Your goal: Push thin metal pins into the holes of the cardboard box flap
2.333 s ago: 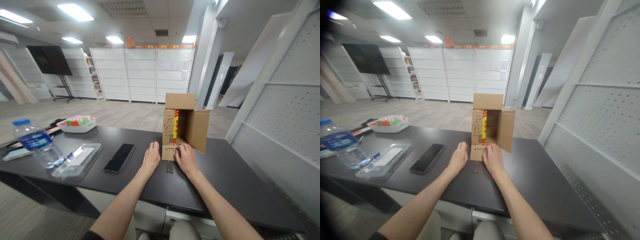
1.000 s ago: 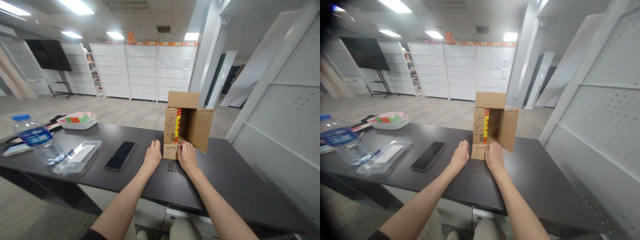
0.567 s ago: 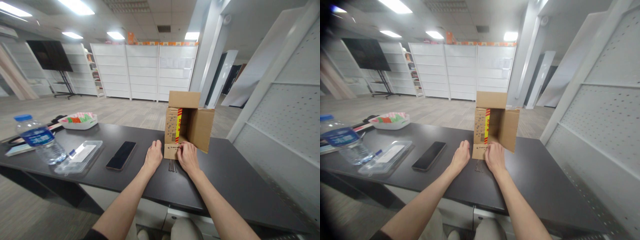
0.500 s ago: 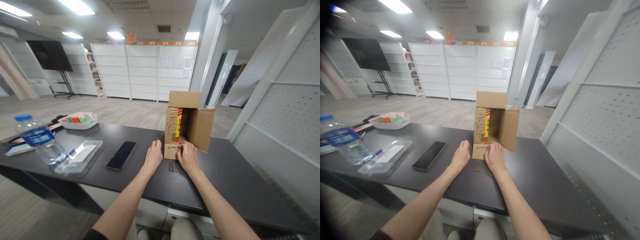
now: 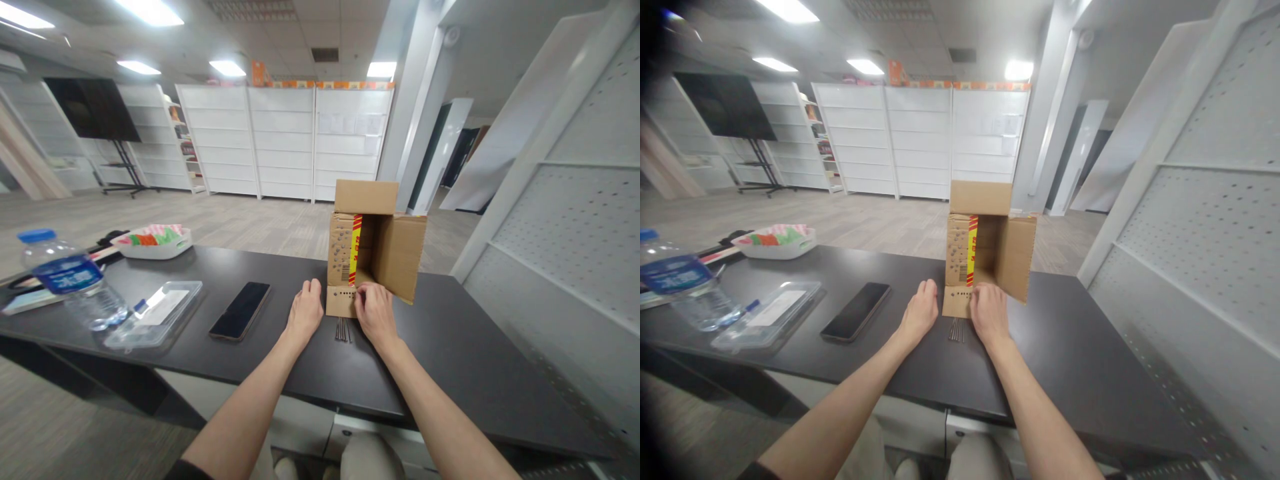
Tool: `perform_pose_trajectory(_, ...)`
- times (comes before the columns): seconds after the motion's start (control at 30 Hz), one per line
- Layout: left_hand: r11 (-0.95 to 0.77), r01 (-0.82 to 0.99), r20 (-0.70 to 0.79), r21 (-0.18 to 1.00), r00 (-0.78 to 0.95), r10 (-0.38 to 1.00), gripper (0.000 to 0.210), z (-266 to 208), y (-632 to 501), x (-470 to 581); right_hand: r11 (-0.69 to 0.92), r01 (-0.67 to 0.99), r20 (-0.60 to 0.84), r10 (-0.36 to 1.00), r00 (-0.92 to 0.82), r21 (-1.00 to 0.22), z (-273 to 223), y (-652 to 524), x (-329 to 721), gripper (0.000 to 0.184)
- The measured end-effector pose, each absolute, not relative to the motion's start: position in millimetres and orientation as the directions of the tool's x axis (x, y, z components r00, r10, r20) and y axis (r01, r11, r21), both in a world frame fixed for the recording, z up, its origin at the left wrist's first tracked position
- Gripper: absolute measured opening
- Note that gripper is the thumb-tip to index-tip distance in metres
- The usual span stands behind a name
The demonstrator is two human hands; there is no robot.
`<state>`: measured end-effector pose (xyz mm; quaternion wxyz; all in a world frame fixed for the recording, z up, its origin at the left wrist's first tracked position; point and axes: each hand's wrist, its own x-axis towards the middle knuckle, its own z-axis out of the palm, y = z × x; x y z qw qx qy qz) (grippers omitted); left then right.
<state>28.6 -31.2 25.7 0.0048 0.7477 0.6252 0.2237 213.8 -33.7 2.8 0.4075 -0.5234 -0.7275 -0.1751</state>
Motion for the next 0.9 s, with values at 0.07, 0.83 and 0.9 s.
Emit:
perform_pose_trajectory(0.07,-0.215,0.934,0.327,0.286,0.115,0.938,0.025,25.2,-31.2,28.7,0.408,0.895,0.78,0.614,-0.121,-0.182,4.1,-34.9,213.8,0.01)
perform_pose_trajectory(0.83,-0.215,0.939,0.335,0.268,0.118,0.935,0.026,23.1,-29.3,28.4,0.544,0.784,0.87,0.493,-0.01,-0.299,12.6,-50.0,216.8,0.014)
perform_pose_trajectory(0.9,-0.212,0.941,0.327,0.265,0.119,0.938,0.027,23.5,-29.4,28.5,0.552,0.758,0.867,0.497,0.035,-0.347,13.6,-52.6,217.7,0.015)
